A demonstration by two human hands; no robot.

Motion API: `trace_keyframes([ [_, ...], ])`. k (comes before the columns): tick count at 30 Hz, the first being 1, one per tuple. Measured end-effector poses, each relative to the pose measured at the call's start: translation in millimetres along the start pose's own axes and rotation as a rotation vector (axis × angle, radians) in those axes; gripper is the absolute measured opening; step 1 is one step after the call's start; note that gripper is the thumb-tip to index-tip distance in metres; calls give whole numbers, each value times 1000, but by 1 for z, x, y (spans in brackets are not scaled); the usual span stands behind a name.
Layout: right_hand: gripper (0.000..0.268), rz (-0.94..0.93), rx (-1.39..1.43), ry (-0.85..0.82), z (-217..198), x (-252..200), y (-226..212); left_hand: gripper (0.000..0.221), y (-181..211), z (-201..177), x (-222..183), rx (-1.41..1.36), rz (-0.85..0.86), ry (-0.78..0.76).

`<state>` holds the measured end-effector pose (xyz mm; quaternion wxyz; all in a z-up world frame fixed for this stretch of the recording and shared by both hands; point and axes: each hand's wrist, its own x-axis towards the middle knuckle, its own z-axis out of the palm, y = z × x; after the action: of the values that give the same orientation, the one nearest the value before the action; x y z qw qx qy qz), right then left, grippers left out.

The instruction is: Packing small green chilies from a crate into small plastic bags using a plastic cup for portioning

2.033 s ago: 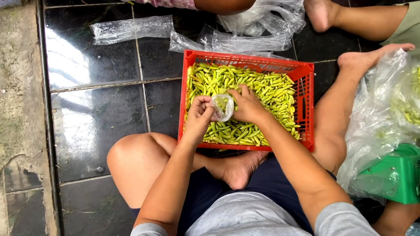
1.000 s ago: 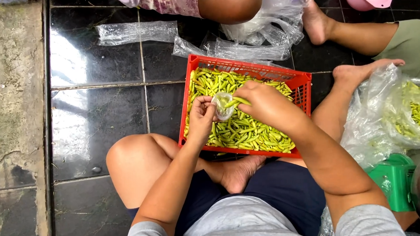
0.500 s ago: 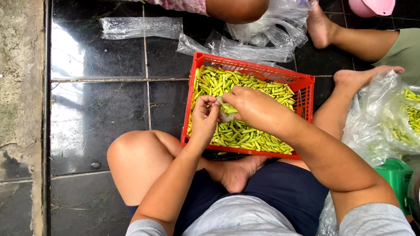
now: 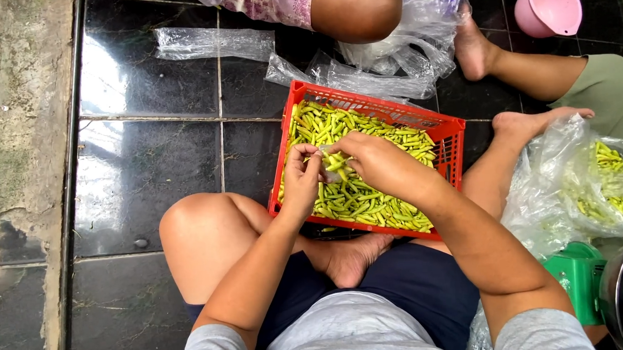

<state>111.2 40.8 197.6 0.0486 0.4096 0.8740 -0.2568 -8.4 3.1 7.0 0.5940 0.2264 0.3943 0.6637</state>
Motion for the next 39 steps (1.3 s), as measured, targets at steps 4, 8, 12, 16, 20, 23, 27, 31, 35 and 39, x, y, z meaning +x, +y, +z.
trace_keyframes([
  [4,32,132,163,169,17,-5,23,10,9,3,-3,-11,-10,2],
  [8,42,447,656,113,39,-10,39,13,11,3,-4,-35,-45,8],
  [12,37,338,978,275,82,-6,83,14,31,12,-8,-20,-37,-31],
  [16,24,273,841,447,68,-23,77,15,47,18,-11,117,77,-109],
  [20,22,309,389,536,33,-46,51,18,86,37,-18,321,229,-170],
  [23,21,259,330,575,24,-60,40,17,100,45,-22,423,317,-207],
  [27,24,73,580,676,17,-69,43,18,120,62,-23,490,384,-247],
  [31,65,-215,959,843,27,-66,57,21,137,84,-29,247,330,-373],
  [35,111,-34,758,545,30,-58,6,22,143,102,-32,96,259,-524],
  [39,46,-253,703,687,124,-11,48,25,147,107,-40,-5,220,-543],
])
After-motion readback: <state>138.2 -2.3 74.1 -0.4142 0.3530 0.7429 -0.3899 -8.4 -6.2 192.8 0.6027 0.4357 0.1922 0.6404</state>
